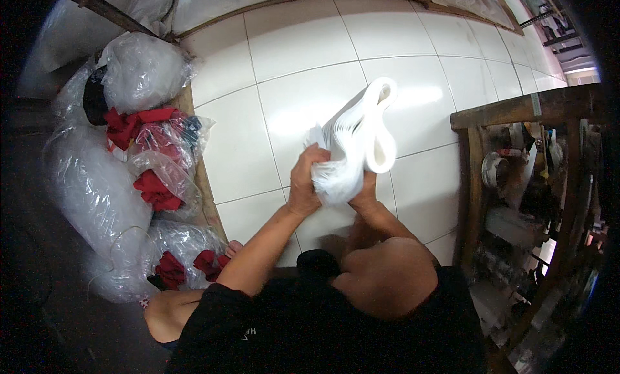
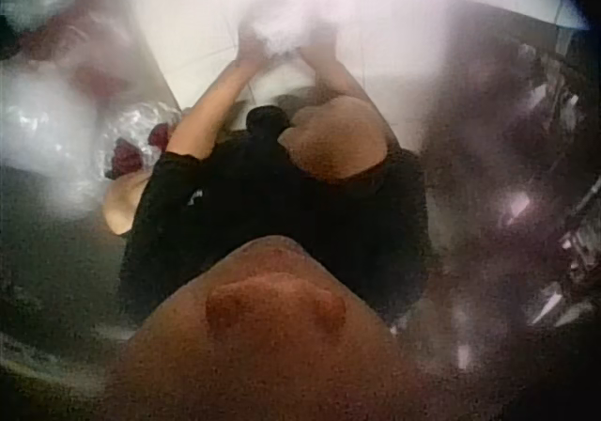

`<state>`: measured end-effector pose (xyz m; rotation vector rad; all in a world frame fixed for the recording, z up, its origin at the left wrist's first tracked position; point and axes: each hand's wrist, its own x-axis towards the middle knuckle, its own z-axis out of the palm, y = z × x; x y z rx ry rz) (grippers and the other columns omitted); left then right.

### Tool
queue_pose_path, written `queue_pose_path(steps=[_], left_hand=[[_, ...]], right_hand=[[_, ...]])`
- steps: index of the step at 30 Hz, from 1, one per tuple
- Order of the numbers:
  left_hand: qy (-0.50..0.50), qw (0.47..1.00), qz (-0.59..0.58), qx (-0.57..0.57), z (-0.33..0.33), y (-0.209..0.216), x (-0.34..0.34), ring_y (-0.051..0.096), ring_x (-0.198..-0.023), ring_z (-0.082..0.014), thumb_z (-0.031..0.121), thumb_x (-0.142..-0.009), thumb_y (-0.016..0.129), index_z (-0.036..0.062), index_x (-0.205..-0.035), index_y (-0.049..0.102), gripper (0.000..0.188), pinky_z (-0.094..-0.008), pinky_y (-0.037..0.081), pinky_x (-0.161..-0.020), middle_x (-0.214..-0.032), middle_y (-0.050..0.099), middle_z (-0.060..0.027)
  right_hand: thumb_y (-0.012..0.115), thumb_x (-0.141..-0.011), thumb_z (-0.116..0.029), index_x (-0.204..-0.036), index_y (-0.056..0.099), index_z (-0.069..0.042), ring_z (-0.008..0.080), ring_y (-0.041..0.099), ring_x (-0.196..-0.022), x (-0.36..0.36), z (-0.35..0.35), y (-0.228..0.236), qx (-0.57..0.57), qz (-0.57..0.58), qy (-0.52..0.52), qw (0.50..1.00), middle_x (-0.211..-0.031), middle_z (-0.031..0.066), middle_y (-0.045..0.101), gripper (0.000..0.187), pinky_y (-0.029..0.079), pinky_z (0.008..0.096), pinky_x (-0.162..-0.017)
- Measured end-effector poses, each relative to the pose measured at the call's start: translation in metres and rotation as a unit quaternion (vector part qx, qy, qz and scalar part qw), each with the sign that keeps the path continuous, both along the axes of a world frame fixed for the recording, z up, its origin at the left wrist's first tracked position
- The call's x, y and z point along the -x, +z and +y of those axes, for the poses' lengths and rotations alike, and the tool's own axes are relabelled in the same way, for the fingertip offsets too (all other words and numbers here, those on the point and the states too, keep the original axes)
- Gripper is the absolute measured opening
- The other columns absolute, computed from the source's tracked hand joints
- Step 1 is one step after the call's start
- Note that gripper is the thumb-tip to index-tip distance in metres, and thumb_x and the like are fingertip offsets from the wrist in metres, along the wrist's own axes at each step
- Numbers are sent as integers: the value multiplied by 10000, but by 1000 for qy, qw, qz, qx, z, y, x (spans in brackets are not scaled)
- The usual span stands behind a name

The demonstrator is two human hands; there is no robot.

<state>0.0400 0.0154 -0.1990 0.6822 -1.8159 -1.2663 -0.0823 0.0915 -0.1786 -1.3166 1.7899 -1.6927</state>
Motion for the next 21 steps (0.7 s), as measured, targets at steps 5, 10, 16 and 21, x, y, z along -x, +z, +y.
queue_pose_path(steps=[5, 10, 16, 21], left_hand=[[8, 995, -49, 88, 0, 13, -1, 639, -968, -355, 183, -696, 816, 27, -1064, 571, 468, -471, 447, -1016, -1018, 648, -148], [82, 952, -130, -264, -56, 65, -6, 666, -959, -242, 245, -832, 722, -29, -1141, 630, 424, -373, 520, -883, -1006, 699, -138], [-70, 862, -188, -466, -155, 83, -12, 678, -902, -236, 183, -820, 692, -95, -1186, 569, 476, -343, 553, -819, -1055, 673, -163], [-5, 824, -343, -452, -168, 5, -11, 673, -937, -283, 218, -796, 708, -119, -1205, 544, 555, -364, 548, -833, -1085, 664, -203]], right_hand=[[712, -838, -74, -1235, 558, 58, 345, 611, -1125, 11, 6, -18, -19, -45, -26, 998, -1193, 232, 630, 445, 459, 419, -970], [627, -914, -81, -1176, 559, 62, 187, 619, -1001, 52, 6, 3, -77, -190, -122, 971, -1041, 125, 665, 306, 481, 330, -894], [574, -932, -109, -1190, 564, 44, 190, 647, -861, 123, 9, -3, -186, -273, -112, 937, -1004, 109, 676, 300, 522, 334, -772], [605, -886, -95, -1216, 541, 73, 343, 656, -923, 108, -8, -71, -386, -66, -111, 914, -1066, 234, 657, 376, 509, 398, -864]])
